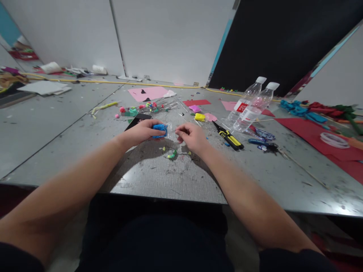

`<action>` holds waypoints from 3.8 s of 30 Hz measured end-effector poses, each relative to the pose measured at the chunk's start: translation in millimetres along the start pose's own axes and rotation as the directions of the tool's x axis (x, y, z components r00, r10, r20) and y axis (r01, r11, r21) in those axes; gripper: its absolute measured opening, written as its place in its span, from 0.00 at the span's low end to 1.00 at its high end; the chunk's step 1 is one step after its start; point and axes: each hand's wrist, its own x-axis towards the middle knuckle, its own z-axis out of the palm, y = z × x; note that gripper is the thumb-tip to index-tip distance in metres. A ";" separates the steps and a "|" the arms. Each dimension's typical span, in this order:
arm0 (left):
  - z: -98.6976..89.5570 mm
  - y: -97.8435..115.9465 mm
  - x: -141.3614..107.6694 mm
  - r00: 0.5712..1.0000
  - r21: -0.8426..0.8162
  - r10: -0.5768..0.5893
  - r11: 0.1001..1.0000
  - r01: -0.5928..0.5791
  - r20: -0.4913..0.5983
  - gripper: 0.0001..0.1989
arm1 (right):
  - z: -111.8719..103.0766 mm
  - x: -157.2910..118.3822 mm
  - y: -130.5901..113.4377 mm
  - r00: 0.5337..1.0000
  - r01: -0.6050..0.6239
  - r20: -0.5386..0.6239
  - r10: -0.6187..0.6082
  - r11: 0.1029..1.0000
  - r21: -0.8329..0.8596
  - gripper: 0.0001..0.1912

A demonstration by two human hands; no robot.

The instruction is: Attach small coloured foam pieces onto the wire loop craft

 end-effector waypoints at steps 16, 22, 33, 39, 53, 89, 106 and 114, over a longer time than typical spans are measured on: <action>4.2 0.2 -3.9 0.994 0.066 0.098 0.993 -0.102 0.053 0.09 | 10.7 -14.9 -21.6 0.946 -0.267 0.261 0.194 0.921 0.283 0.19; 7.9 2.8 -6.7 0.986 0.133 0.161 0.977 -0.166 0.044 0.10 | 12.1 -17.1 -21.2 0.942 -0.283 0.270 0.200 0.906 0.316 0.18; 2.4 2.7 -6.4 0.983 0.295 0.165 0.938 -0.183 0.084 0.08 | 11.1 -18.3 -27.6 0.968 -0.231 0.123 0.218 0.967 0.105 0.11; 5.7 2.8 -7.8 0.975 0.265 0.202 0.939 -0.218 0.089 0.09 | 7.4 -19.3 -31.0 0.975 -0.204 0.100 0.201 0.979 0.025 0.10; 6.9 5.2 -8.7 0.975 0.172 0.201 0.961 -0.216 0.099 0.08 | 5.5 -19.8 -33.2 0.985 -0.161 0.077 0.154 0.982 0.096 0.11; 4.7 -8.2 1.7 0.766 0.733 0.581 0.389 -0.558 0.275 0.06 | 8.5 -17.8 -29.6 0.938 -0.343 0.157 0.309 0.891 0.297 0.13; 2.5 -8.6 3.1 0.711 0.695 0.639 0.368 -0.618 0.294 0.04 | 13.6 -15.7 -28.3 0.912 -0.408 0.197 0.360 0.747 0.524 0.14; 4.4 -9.9 5.1 0.683 0.684 0.662 0.345 -0.643 0.308 0.06 | 7.1 -14.5 -29.1 0.893 -0.448 0.231 0.387 0.718 0.532 0.17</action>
